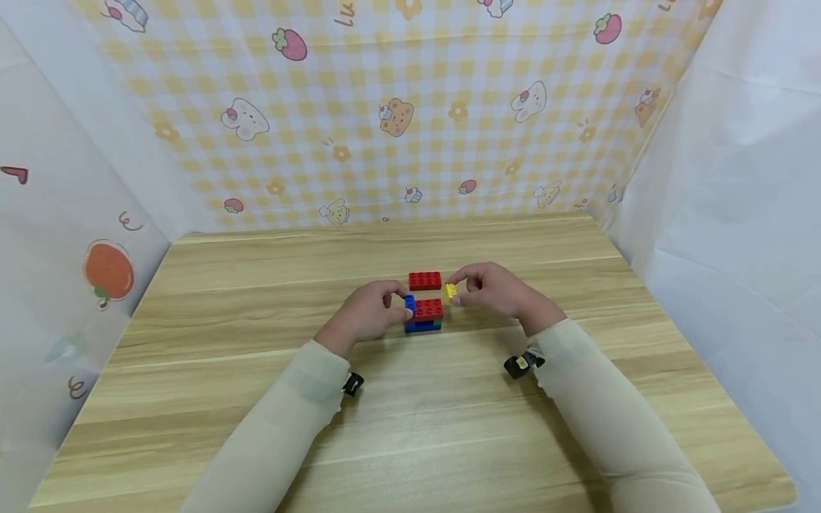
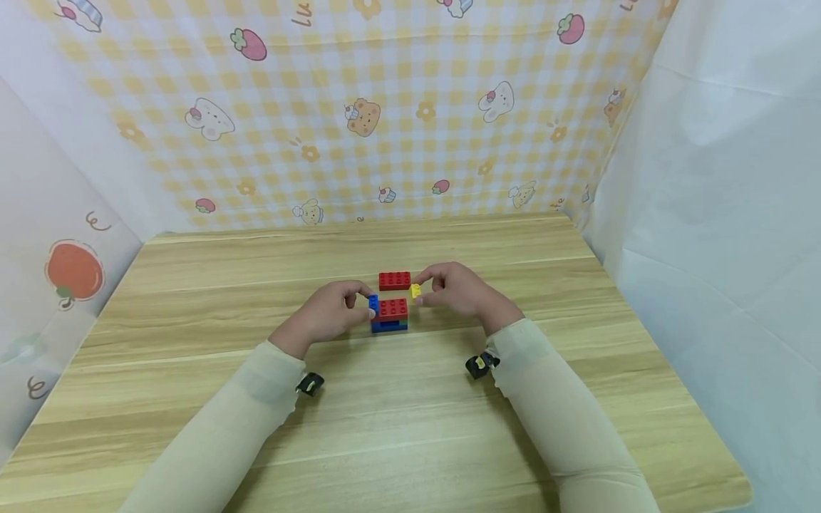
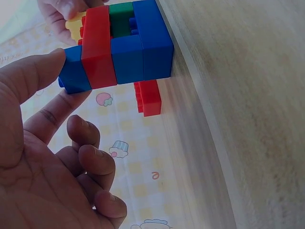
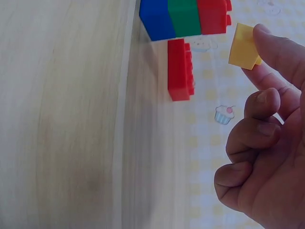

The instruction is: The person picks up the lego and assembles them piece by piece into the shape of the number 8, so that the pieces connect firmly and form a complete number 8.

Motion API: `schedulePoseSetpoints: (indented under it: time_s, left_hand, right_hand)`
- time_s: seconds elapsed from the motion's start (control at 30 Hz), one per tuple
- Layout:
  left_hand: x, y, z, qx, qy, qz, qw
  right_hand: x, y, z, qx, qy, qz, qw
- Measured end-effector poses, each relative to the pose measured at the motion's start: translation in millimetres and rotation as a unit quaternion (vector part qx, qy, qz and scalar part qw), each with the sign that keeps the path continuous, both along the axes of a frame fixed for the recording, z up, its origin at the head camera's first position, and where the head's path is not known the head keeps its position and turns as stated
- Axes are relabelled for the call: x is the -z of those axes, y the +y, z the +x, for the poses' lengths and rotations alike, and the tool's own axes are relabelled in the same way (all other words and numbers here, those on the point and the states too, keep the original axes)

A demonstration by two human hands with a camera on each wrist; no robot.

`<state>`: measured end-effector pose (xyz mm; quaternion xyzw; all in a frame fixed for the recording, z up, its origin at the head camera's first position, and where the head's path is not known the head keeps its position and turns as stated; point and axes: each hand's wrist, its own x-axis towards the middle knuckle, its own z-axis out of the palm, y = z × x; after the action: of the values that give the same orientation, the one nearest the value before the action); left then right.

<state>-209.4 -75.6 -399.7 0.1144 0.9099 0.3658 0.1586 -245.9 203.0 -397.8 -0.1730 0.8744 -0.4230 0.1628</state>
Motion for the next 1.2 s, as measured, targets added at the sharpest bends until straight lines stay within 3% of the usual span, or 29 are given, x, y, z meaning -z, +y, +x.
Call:
schedulePoseSetpoints:
  time_s: [0.37,1.2]
  left_hand:
    - [-0.3,1.0,-1.1,0.0,-0.005,-0.002,1.0]
    - [-4.4,0.4,0.4,0.004,-0.009,-0.005,0.9999]
  right_hand:
    - [-1.0,-8.3,7.1,-0.03,0.021,-0.007,0.9993]
    - [-2.4,-22.4,12.2,-0.039,0.047,0.012,0.998]
